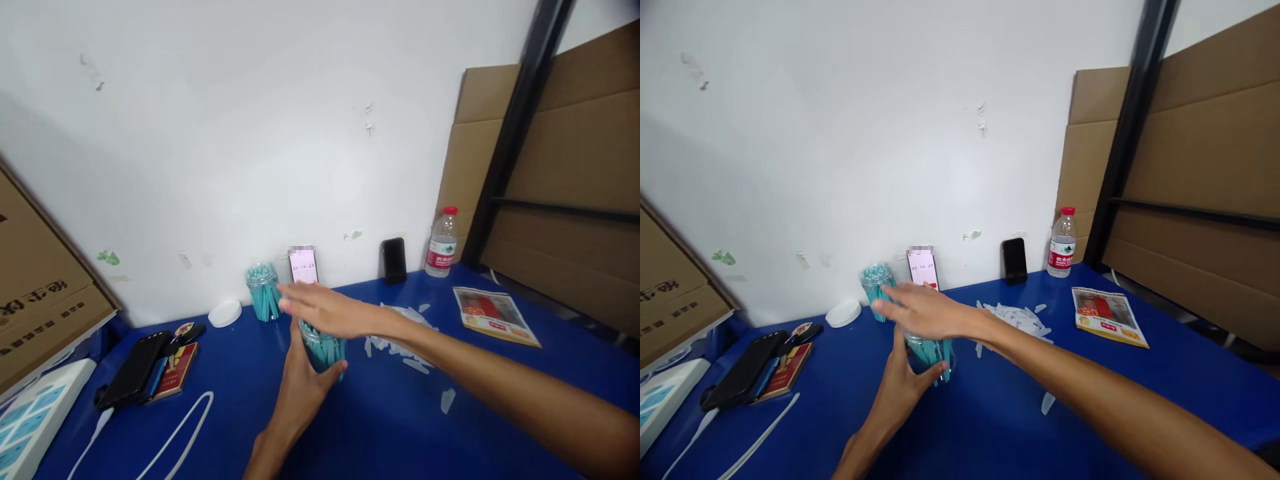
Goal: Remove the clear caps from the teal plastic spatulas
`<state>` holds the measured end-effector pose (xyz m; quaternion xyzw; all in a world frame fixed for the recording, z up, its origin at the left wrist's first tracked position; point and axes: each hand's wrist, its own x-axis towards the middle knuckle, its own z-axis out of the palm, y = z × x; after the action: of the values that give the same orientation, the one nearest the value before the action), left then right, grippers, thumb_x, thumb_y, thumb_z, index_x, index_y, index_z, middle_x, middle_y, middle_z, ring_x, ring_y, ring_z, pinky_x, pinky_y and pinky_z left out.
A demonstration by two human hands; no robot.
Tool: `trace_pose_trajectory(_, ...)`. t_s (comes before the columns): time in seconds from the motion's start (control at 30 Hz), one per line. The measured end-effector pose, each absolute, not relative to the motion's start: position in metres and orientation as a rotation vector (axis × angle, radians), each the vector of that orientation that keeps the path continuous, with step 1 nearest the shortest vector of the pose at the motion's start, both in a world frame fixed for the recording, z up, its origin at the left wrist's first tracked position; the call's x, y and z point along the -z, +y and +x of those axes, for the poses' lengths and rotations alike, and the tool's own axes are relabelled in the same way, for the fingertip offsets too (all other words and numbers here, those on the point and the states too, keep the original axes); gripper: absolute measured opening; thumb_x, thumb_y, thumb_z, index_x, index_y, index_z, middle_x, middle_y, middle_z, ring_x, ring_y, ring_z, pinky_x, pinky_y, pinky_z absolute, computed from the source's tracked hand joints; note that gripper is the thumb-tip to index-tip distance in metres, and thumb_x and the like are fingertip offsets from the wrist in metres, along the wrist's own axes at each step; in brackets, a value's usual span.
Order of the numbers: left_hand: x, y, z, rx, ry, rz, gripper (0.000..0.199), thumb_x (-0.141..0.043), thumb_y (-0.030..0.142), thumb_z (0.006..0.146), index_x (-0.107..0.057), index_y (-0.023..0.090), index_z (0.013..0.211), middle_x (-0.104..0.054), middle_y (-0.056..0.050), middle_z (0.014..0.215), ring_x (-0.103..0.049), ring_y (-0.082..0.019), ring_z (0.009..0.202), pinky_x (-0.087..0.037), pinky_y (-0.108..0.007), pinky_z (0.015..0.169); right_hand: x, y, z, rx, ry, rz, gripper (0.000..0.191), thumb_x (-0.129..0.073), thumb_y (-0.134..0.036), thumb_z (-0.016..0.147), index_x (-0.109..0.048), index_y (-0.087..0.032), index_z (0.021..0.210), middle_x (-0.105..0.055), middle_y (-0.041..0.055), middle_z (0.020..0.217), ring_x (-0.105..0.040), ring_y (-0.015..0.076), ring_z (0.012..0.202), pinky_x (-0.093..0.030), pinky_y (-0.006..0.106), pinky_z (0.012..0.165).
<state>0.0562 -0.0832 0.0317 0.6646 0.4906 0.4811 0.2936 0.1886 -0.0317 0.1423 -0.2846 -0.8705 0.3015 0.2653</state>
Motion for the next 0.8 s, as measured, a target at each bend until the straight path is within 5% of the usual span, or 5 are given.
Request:
trace_pose_trajectory(0.13, -0.027, -0.082, 0.057, -1.191, 1.313, 1.69, 0.092, -0.073, 0.026, 0.075, -0.017, 0.025, 0.148, -0.054, -0.01, 0.136, -0.055, -0.026, 0.121, -0.043, -0.043, 0.101, -0.135, -0.04, 0.213, -0.756, -1.895, -0.922, 0.067, -0.04, -0.061, 0.093, -0.03, -0.027, 0.149, -0.038, 0.0083, 0.151, -0.037, 0.026, 0.137, -0.034, 0.046, 0.109)
trace_pose_trajectory(0.27, -0.026, -0.084, 0.066, -1.263, 1.279, 1.745, 0.069, -0.069, 0.027, 0.078, -0.035, 0.023, 0.139, -0.06, -0.009, 0.127, -0.059, -0.025, 0.114, -0.048, -0.041, 0.095, -0.102, -0.062, 0.218, -0.622, -2.019, -1.084, 0.099, -0.067, -0.057, 0.075, -0.015, -0.028, 0.153, -0.037, 0.014, 0.15, -0.043, 0.0358, 0.13, -0.04, 0.053, 0.099)
trace_pose_trajectory(0.43, -0.027, -0.084, 0.045, -1.131, 1.275, 1.747, 0.096, -0.07, 0.03, 0.077, -0.008, 0.029, 0.151, -0.037, -0.01, 0.15, -0.036, -0.027, 0.137, -0.032, -0.046, 0.112, -0.102, -0.058, 0.222, -0.535, -1.955, -1.198, 0.118, -0.076, -0.054, 0.063, -0.006, -0.027, 0.154, -0.053, 0.0173, 0.135, -0.06, 0.0348, 0.103, -0.048, 0.048, 0.082)
trace_pose_trajectory(0.63, -0.027, -0.066, -0.023, -1.369, 1.601, 1.338, 0.1, -0.07, 0.043, 0.071, -0.011, 0.023, 0.15, -0.04, -0.018, 0.143, -0.044, -0.034, 0.131, -0.043, -0.052, 0.103, -0.127, 0.003, 0.276, -0.148, -1.773, -1.429, 0.114, -0.071, -0.059, 0.065, -0.01, -0.022, 0.154, -0.056, 0.0215, 0.128, -0.06, 0.0383, 0.1, -0.047, 0.051, 0.078)
trace_pose_trajectory(0.8, -0.017, -0.025, -0.038, -1.484, 1.804, 1.421, 0.107, -0.073, 0.048, 0.069, -0.012, 0.016, 0.15, -0.037, -0.022, 0.146, -0.04, -0.034, 0.134, -0.036, -0.051, 0.109, -0.102, 0.056, 0.294, -0.011, -1.667, -1.601, 0.108, -0.068, -0.057, 0.07, -0.012, -0.017, 0.153, -0.051, 0.0236, 0.131, -0.056, 0.0414, 0.108, -0.046, 0.051, 0.081)
